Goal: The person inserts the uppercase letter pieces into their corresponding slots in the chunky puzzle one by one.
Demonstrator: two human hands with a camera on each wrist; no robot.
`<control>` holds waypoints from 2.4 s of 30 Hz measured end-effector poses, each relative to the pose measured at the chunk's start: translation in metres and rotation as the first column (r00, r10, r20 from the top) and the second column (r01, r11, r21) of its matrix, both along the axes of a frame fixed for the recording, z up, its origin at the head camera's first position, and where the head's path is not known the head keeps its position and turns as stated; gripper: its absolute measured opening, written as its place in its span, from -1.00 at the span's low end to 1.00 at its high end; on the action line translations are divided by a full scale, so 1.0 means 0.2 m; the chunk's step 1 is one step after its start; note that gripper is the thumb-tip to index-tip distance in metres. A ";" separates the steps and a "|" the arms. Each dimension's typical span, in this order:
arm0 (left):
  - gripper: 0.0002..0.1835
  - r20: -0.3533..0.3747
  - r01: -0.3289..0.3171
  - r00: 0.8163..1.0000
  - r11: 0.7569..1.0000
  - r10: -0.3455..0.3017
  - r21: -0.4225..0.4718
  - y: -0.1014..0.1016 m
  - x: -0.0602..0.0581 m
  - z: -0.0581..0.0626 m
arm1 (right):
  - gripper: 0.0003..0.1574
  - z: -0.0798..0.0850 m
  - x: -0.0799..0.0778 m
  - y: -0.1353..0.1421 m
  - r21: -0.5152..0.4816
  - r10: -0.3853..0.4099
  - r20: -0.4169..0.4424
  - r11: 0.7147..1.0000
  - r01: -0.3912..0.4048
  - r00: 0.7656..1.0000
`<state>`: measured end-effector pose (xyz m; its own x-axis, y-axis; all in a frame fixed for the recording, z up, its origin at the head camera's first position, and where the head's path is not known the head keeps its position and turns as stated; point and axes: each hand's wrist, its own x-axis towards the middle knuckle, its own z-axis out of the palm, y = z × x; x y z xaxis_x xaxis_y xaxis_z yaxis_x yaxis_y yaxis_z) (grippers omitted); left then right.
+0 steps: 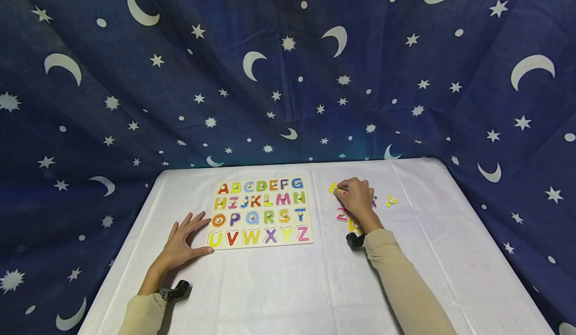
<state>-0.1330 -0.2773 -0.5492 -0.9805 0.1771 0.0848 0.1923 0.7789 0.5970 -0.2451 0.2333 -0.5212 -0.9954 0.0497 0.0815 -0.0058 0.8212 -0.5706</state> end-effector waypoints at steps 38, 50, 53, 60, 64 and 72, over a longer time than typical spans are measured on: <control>-0.01 0.025 0.038 0.999 0.999 -0.038 0.004 -0.02 -0.01 0.00 | -0.71 -0.03 -0.04 -0.01 -0.060 -0.016 -0.013 0.998 0.015 1.000; -0.02 0.027 0.021 0.999 1.000 -0.020 -0.018 -0.02 0.00 0.00 | -0.78 0.09 -0.02 -0.15 -0.237 0.097 -0.175 0.962 -0.137 0.980; -0.01 0.025 0.017 1.000 1.000 -0.016 -0.021 -0.02 0.00 0.00 | -0.79 0.11 -0.01 -0.23 -0.265 0.132 -0.190 0.947 -0.180 0.973; -0.02 0.030 0.019 0.999 1.000 -0.019 -0.009 -0.01 0.00 0.00 | -0.80 0.15 0.03 -0.44 -0.282 0.233 -0.223 0.914 -0.291 0.947; -0.01 0.034 0.019 0.999 1.000 -0.019 -0.005 -0.01 0.00 0.01 | -0.83 0.16 0.05 -0.56 -0.255 0.291 -0.236 0.902 -0.348 0.927; -0.01 0.041 0.010 0.999 1.000 -0.010 -0.009 -0.02 0.00 0.01 | -0.89 0.19 0.13 -0.86 -0.168 0.415 -0.205 0.877 -0.449 0.886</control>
<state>-0.1333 -0.2810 -0.5471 -0.9813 0.1877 0.0430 0.1758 0.7822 0.5977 -0.2189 0.0610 -0.4839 -0.8956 -0.3497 0.2748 -0.4374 0.5807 -0.6866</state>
